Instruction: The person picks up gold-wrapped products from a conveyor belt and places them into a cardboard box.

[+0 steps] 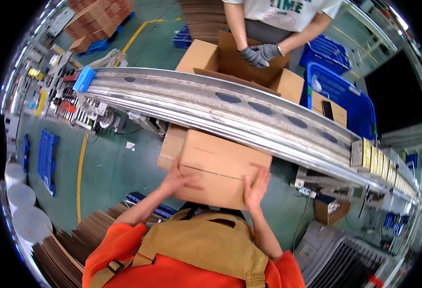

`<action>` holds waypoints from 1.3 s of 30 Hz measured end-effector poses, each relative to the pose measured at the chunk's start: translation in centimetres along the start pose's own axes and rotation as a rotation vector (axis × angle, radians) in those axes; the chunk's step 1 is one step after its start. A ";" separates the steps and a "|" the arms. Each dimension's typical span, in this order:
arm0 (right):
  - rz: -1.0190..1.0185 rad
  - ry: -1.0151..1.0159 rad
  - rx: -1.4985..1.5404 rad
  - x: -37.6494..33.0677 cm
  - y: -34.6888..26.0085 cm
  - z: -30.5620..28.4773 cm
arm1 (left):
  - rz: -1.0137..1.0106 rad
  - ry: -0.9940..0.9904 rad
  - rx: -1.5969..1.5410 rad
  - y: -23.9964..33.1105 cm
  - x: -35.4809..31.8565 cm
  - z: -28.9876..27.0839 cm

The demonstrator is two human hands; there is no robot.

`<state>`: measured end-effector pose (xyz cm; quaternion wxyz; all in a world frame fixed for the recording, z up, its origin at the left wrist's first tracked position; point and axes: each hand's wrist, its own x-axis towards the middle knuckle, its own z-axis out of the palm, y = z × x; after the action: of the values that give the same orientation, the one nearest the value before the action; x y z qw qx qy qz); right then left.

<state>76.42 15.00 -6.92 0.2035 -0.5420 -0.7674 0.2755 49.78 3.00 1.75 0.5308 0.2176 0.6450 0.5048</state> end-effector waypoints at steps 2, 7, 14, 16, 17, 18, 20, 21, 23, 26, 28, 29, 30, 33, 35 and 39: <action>0.178 0.153 0.145 1.4 5.0 1.0 | 0.249 0.084 0.398 -1.4 0.8 1.0; 0.248 0.125 0.465 0.0 19.5 5.1 | -0.198 0.335 0.468 -16.1 12.1 -4.5; 0.626 -0.096 0.145 3.5 -1.6 1.0 | -0.495 0.466 0.152 -14.9 6.9 -9.2; 0.471 -0.208 0.140 3.0 -11.4 2.9 | -0.578 0.595 0.070 -17.7 3.4 -14.5; 0.429 -0.282 0.113 2.9 -14.9 5.1 | -0.642 0.664 0.015 -18.3 2.0 -18.3; 0.292 -0.306 0.169 2.4 -18.0 8.0 | -0.628 0.712 -0.023 -17.9 -0.1 -22.9; 0.128 -0.395 0.211 1.9 -24.1 15.1 | -0.632 0.785 -0.117 -18.0 -6.0 -29.8; 0.050 -0.463 0.233 1.5 -27.1 18.9 | -0.671 0.881 -0.147 -18.8 -8.3 -33.2; -0.097 -0.592 0.281 0.5 -32.7 26.8 | -0.750 1.060 -0.189 -20.5 -12.7 -40.7; -0.268 -0.755 0.360 -0.3 -40.3 37.5 | -0.721 1.289 -0.212 -18.8 -19.3 -50.4; -0.306 -0.866 0.436 -1.8 -48.0 41.1 | -0.677 1.381 -0.297 -19.0 -22.3 -55.7; -0.319 -0.934 0.473 -3.0 -52.6 42.2 | -0.652 1.412 -0.362 -19.7 -23.8 -58.3; -0.352 -0.940 0.486 -3.2 -55.9 44.0 | -0.604 1.424 -0.391 -18.7 -24.6 -61.5; -0.246 -1.001 0.716 -2.8 -64.1 50.8 | -0.635 1.542 -0.374 -14.2 -24.9 -69.1; -0.169 -1.037 0.868 -2.6 -68.4 57.9 | -0.421 1.553 -0.478 -19.1 -25.6 -75.2; -0.226 -0.869 0.558 1.0 -80.5 64.3 | -0.056 1.470 -0.748 -12.0 -22.9 -85.9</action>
<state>-21.10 -18.01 -4.31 0.0318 -0.2169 -0.7323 0.6448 -17.02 -56.59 -4.48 0.0233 -0.3756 0.6223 0.6864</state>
